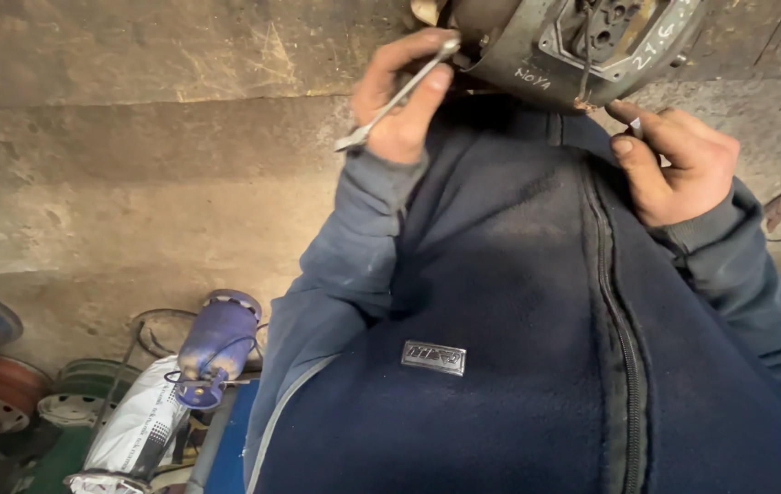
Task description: The person picks up an electric motor from the floor, retrieves a screwdriver from a tool shelf, and unscrews fasteners on the motor housing while holding it on their lap. They use a wrench and pliers on the motor and continue loosening screws with the screwdriver.
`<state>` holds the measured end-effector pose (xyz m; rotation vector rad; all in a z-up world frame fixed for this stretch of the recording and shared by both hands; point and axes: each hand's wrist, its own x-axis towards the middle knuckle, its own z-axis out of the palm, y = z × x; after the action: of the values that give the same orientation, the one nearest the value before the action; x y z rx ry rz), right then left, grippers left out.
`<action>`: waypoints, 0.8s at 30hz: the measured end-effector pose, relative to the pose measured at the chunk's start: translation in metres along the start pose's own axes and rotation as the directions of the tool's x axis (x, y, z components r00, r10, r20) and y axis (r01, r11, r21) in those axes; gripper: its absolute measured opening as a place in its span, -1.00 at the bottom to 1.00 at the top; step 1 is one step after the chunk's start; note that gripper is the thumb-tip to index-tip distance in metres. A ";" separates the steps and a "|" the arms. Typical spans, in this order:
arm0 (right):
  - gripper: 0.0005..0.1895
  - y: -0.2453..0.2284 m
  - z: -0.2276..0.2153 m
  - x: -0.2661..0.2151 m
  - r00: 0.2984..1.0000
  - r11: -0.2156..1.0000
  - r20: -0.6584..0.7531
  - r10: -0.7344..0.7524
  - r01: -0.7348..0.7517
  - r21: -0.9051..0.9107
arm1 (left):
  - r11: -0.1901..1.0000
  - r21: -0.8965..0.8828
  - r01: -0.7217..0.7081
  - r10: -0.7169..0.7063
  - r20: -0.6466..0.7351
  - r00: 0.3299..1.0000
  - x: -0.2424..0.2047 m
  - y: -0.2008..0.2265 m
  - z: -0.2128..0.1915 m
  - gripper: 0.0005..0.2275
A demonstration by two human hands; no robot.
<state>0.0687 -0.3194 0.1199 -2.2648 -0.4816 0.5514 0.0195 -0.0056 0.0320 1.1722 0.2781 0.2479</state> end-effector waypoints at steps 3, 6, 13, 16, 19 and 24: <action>-0.76 -0.002 -0.001 0.000 1.000 0.999 -0.028 -0.012 0.011 -0.040 | 0.954 0.296 -0.053 0.070 -0.047 0.996 0.013 0.011 -0.042 -0.75; -0.73 -0.001 0.002 0.000 1.000 0.999 -0.020 0.002 -0.003 -0.044 | 0.923 0.386 0.001 0.016 -0.043 0.999 0.037 0.016 -0.103 -0.84; -0.65 -0.009 0.012 -0.002 0.993 0.965 -0.035 0.109 -0.097 0.242 | 0.245 0.969 -0.043 0.025 0.038 0.999 0.073 0.040 -0.155 -0.85; -0.56 -0.006 0.018 -0.006 0.972 0.881 -0.017 0.234 -0.205 0.427 | -0.057 0.996 -0.066 0.121 0.073 0.990 0.087 0.039 -0.166 -0.74; -0.47 -0.001 0.024 -0.008 0.941 0.755 0.021 0.338 -0.285 0.590 | -0.264 0.960 -0.091 0.150 0.134 0.980 0.094 0.033 -0.177 -0.70; -0.41 0.024 0.040 -0.022 0.953 0.615 0.021 0.301 -0.211 0.760 | -0.152 0.988 0.015 0.119 0.004 0.993 0.087 0.063 -0.116 -0.69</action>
<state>0.0336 -0.3229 0.0825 -1.5194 0.1508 0.6194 0.0582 0.1473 0.0412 2.8803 0.5512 0.1002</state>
